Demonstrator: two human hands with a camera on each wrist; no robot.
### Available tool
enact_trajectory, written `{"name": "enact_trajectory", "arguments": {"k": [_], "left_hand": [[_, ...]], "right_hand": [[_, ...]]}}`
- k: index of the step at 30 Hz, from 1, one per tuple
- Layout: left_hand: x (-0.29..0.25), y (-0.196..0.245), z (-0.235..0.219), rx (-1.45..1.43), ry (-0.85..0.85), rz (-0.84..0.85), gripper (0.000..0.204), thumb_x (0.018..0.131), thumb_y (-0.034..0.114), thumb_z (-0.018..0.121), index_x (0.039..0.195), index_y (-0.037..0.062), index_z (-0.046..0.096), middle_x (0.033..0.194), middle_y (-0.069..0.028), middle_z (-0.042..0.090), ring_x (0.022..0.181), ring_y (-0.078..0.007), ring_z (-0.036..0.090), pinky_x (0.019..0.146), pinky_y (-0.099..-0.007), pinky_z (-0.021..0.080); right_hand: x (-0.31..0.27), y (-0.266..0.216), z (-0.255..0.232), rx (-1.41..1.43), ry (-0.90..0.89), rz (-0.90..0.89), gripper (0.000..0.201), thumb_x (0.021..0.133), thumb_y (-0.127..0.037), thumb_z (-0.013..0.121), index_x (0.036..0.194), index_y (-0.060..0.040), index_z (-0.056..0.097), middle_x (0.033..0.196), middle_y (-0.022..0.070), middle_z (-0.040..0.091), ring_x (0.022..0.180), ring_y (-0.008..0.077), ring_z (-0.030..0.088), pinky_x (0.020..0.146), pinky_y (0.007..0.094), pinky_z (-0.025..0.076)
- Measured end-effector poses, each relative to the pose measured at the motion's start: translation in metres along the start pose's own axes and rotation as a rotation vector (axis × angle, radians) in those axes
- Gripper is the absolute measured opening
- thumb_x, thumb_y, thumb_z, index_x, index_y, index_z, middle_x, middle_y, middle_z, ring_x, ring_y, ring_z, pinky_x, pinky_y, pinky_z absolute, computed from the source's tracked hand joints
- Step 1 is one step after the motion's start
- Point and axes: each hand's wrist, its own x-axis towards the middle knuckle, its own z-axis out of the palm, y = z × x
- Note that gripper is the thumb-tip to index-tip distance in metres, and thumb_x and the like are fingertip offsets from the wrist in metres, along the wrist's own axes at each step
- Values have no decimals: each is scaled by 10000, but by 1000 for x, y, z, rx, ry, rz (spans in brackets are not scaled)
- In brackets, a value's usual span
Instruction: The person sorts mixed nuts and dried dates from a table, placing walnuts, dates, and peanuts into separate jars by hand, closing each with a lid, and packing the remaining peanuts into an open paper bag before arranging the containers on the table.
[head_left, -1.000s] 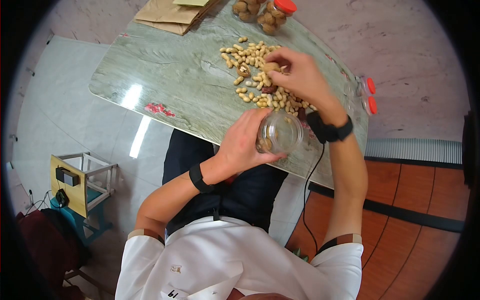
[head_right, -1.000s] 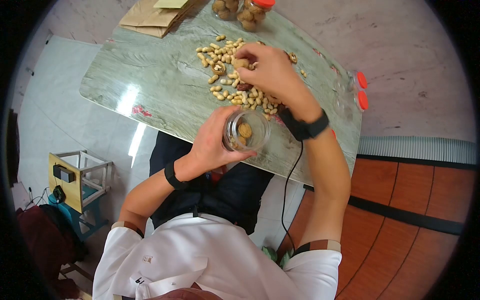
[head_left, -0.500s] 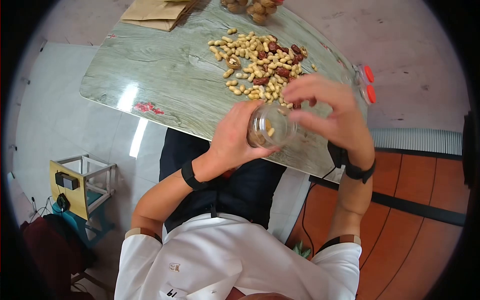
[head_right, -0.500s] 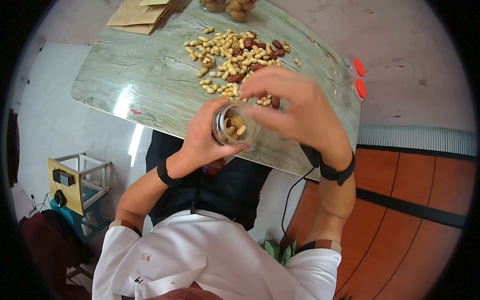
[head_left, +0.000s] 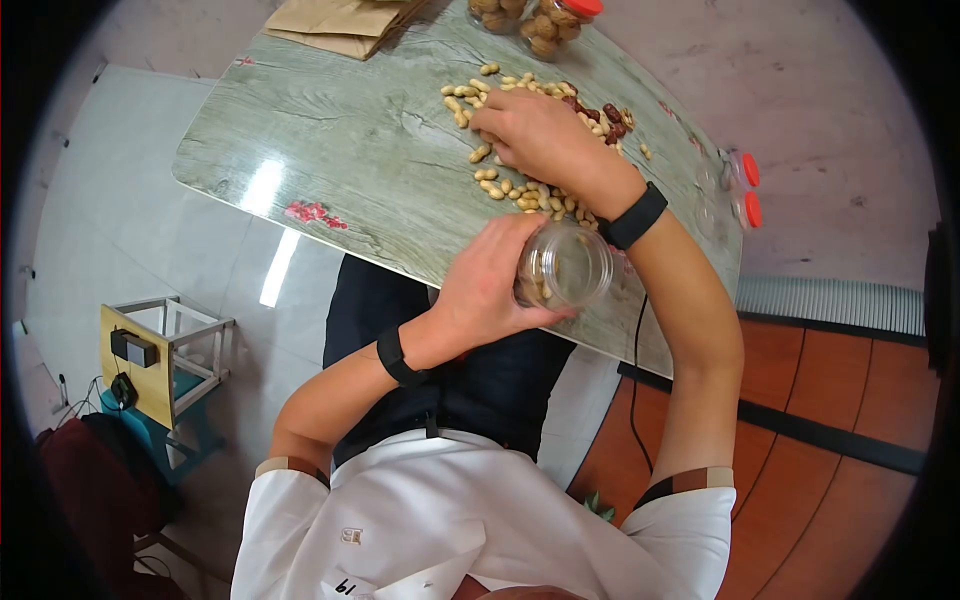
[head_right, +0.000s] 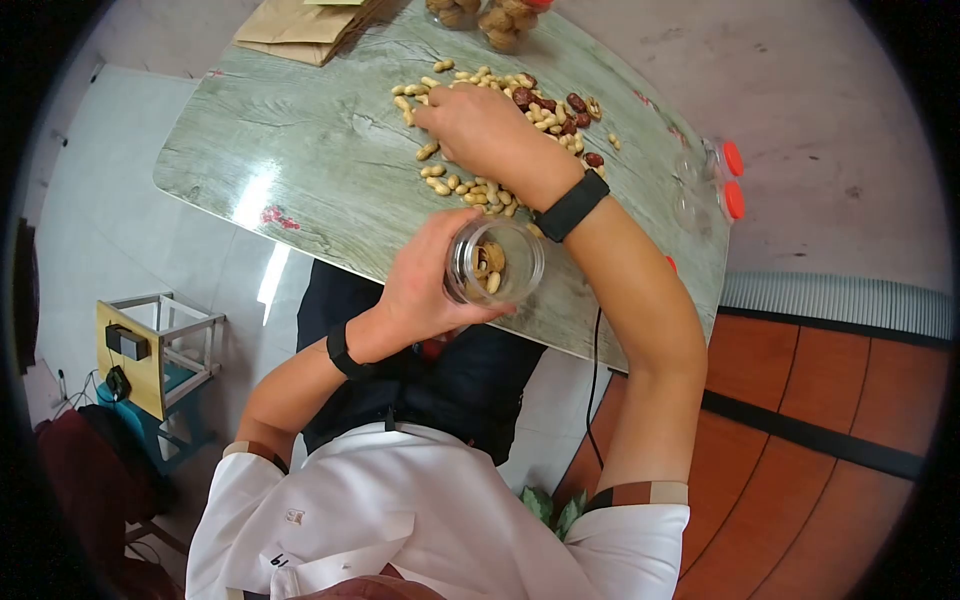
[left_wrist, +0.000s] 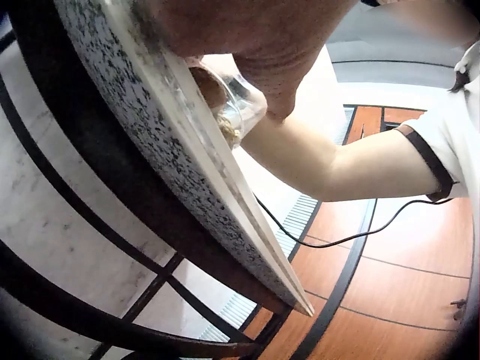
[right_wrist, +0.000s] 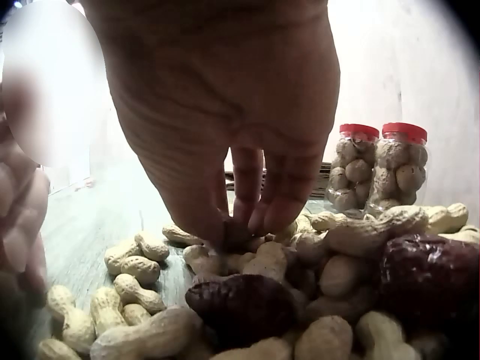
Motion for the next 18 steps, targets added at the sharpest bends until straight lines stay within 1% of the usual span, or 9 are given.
{"name": "enact_trajectory", "arguments": {"k": [4, 6, 7, 9, 11, 14, 15, 17, 18], "left_hand": [[-1, -2, 1, -30, -39, -27, 973, 618, 378, 998, 1379, 31, 501, 1248, -183, 626, 1092, -376, 662, 919, -436, 556], [-1, -3, 1, -17, -29, -26, 982, 614, 377, 999, 1382, 31, 495, 1254, -187, 622, 1094, -376, 662, 920, -437, 556], [-1, -3, 0, -16, -27, -25, 982, 614, 377, 999, 1382, 31, 495, 1254, -187, 622, 1094, -376, 662, 920, -437, 556], [-1, -2, -1, 18, -30, -10, 992, 610, 370, 1001, 1387, 28, 487, 1250, -190, 623, 1095, -380, 663, 915, -439, 557], [0, 0, -2, 20, -34, -16, 996, 612, 359, 1002, 1393, 26, 482, 1254, -188, 621, 1094, -372, 667, 913, -434, 559], [0, 2, 0, -20, -45, -43, 976, 616, 355, 995, 1385, 25, 493, 1239, -184, 621, 1098, -370, 657, 916, -433, 554], [-1, 2, 2, -56, -38, -72, 953, 619, 362, 987, 1371, 26, 508, 1221, -181, 624, 1103, -378, 644, 921, -436, 548], [-1, 1, 4, -50, -45, -66, 954, 619, 354, 989, 1375, 28, 507, 1225, -179, 623, 1105, -372, 646, 923, -433, 549], [-1, 0, 4, -40, -34, -71, 955, 620, 346, 991, 1379, 30, 506, 1229, -177, 622, 1107, -367, 649, 926, -430, 549]], "right_hand": [[-13, -3, -10, 11, 21, 112, 268, 808, -81, 714, 1076, -76, 711, 1015, 90, 687, 936, 332, 680, 791, 434, 558], [-30, -6, -28, 244, 229, 165, 270, 831, -48, 687, 1099, -60, 711, 989, 97, 704, 877, 283, 699, 772, 377, 568], [-43, -14, -38, 541, 273, 329, 302, 803, -87, 679, 1099, -36, 709, 981, 125, 742, 827, 290, 708, 753, 380, 565], [-72, -35, -75, 675, 355, 471, 302, 802, -35, 707, 1104, -42, 714, 935, 79, 732, 778, 202, 688, 725, 324, 545], [-108, -50, -98, 671, 390, 397, 290, 795, 0, 732, 1082, -41, 717, 940, 42, 722, 800, 145, 667, 728, 296, 528], [-139, -77, -122, 719, 280, 296, 269, 799, -23, 756, 1064, -39, 716, 978, 52, 731, 824, 158, 677, 751, 307, 534], [-142, -82, -121, 714, 294, 309, 269, 799, -23, 756, 1064, -39, 716, 978, 52, 731, 824, 158, 677, 751, 307, 534], [-140, -92, -117, 527, 242, 132, 253, 808, -29, 768, 1055, -50, 716, 997, 66, 731, 863, 182, 687, 770, 326, 543], [-142, -90, -117, 522, 256, 139, 253, 808, -29, 768, 1055, -50, 716, 997, 66, 731, 863, 182, 687, 770, 326, 543]]}}
